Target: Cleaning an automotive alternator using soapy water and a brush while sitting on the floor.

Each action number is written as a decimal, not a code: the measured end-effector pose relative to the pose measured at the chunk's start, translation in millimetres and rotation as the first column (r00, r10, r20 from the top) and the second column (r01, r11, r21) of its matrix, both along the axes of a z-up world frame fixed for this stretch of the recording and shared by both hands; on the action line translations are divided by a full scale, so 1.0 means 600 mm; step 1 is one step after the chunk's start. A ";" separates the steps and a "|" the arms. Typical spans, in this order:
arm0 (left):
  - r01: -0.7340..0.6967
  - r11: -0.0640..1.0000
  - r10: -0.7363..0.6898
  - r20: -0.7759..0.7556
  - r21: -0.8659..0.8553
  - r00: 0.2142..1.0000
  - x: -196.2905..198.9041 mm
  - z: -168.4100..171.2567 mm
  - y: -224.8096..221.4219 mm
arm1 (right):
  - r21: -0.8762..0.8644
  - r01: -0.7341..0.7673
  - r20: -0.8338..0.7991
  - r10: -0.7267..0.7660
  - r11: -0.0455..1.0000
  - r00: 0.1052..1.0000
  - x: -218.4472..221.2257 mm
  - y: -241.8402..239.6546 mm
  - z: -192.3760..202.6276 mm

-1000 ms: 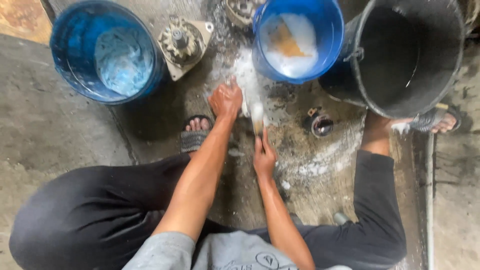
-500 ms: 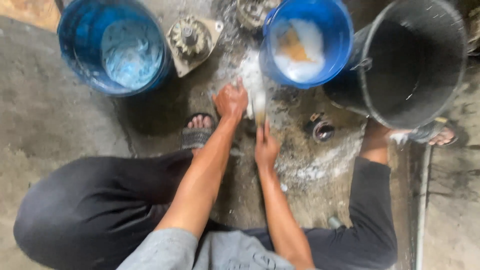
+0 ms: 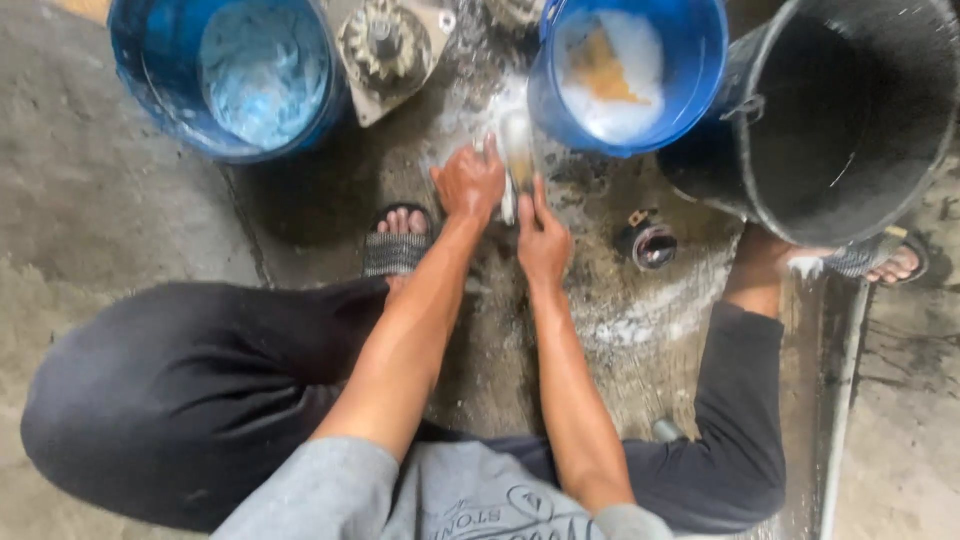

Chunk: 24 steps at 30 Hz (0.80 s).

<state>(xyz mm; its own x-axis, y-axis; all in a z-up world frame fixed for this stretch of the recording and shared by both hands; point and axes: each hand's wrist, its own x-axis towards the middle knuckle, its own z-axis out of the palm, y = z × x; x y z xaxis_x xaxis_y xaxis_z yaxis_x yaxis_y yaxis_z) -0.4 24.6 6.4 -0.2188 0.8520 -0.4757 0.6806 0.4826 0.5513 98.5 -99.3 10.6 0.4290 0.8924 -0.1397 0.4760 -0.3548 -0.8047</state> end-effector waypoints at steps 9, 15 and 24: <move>0.019 0.998 -0.018 0.011 -0.058 1.000 -0.004 0.044 0.033 | -0.323 0.116 -0.146 -0.171 0.939 0.975 0.062 -0.149 0.109; 0.020 0.997 -0.017 0.039 -0.081 0.999 0.000 0.068 0.019 | 0.039 -0.173 0.091 0.169 0.984 0.981 0.154 0.091 0.350; 0.025 0.999 -0.025 -0.001 0.019 1.000 0.000 0.014 0.026 | -0.711 -0.338 0.082 0.551 0.616 0.830 0.186 0.390 0.116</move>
<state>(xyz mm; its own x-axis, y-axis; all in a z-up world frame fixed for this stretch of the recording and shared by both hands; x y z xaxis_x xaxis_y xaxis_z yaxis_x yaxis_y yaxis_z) -0.3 40.2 14.6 -0.1975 0.8662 -0.4589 0.6932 0.4545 0.5594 210.4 134.5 80.0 0.1162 0.7078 -0.6968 0.8715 -0.4091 -0.2703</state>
